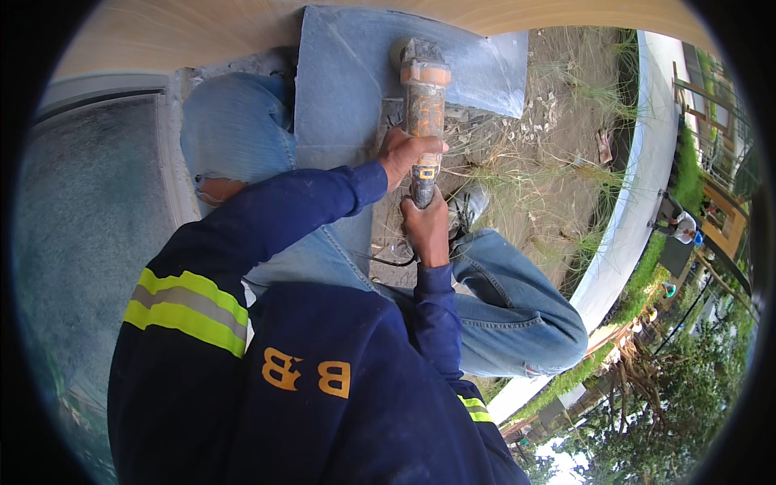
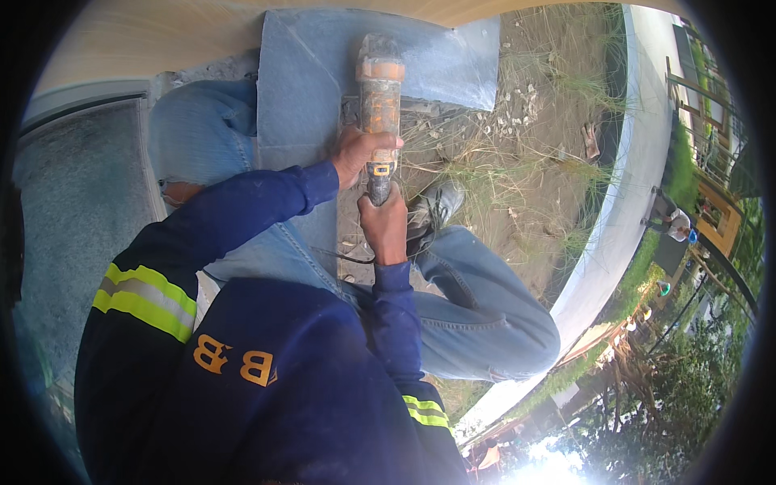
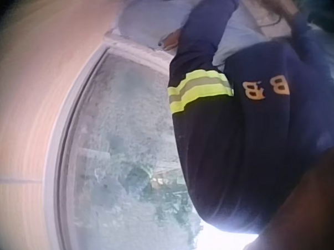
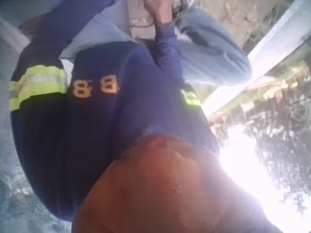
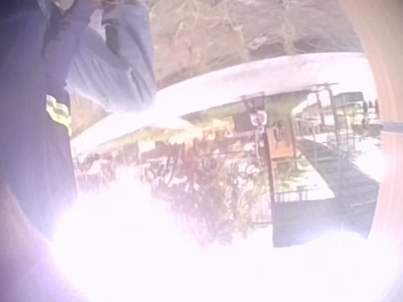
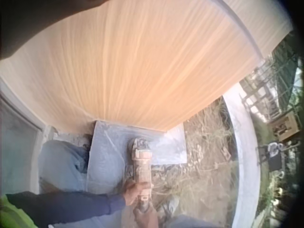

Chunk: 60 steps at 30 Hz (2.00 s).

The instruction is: The person uses a handheld angle grinder to smooth a concrete surface. They hold the tool with both hands and move it back and forth across the area, generating dust.

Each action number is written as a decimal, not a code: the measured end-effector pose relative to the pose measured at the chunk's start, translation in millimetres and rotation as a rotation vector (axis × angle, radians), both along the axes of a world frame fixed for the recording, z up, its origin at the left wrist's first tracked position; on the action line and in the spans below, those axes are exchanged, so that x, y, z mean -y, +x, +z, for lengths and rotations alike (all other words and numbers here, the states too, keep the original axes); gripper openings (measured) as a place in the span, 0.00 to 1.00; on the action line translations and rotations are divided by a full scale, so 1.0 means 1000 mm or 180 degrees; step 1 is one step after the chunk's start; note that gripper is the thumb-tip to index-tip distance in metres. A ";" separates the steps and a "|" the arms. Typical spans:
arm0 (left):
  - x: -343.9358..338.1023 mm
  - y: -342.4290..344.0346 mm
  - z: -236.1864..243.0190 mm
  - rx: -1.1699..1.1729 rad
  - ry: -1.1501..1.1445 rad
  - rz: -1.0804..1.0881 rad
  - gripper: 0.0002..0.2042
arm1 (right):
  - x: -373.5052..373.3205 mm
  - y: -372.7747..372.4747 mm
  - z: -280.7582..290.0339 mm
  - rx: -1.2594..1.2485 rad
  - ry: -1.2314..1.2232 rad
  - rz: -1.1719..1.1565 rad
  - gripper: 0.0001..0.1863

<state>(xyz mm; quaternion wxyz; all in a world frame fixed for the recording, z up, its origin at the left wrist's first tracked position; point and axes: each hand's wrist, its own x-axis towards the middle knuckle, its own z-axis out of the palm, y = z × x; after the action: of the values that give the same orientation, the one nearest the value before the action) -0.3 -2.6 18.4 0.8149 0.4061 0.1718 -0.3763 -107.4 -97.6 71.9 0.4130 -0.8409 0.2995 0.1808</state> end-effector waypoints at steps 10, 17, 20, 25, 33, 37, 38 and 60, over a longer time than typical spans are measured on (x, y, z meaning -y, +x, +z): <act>0.018 0.005 0.002 0.0173 -0.0002 -0.0054 0.18 | 0.007 0.003 0.003 -0.0111 0.0200 -0.0348 0.15; 0.003 0.002 -0.004 0.0123 0.0038 0.0073 0.20 | 0.001 0.000 -0.007 -0.0043 0.0080 -0.0048 0.17; 0.004 -0.011 0.009 0.0002 0.0113 -0.0063 0.19 | 0.006 -0.016 0.001 0.0033 -0.0013 0.0007 0.17; 0.018 -0.001 0.002 0.0248 0.0072 -0.0208 0.17 | 0.006 -0.007 0.008 0.0198 0.0015 -0.0190 0.11; 0.005 0.004 -0.005 0.0129 0.0110 -0.0011 0.20 | 0.003 0.004 -0.005 -0.0037 -0.0040 0.0003 0.17; 0.011 -0.012 0.000 0.0208 0.0044 -0.0072 0.18 | 0.004 -0.012 0.004 -0.0041 0.0024 -0.0136 0.16; 0.015 -0.013 0.002 0.0256 -0.0008 -0.0102 0.18 | 0.006 -0.014 0.002 -0.0034 0.0075 -0.0224 0.16; 0.015 0.012 -0.006 0.0261 0.0032 -0.0199 0.20 | 0.009 0.001 -0.019 0.0238 -0.0152 -0.0107 0.13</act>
<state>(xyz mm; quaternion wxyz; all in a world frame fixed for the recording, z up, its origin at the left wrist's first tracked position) 11.9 -17.7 12.6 0.8070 0.4304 0.1274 -0.3837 -106.8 -106.2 53.0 0.4067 -0.8515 0.3021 0.1351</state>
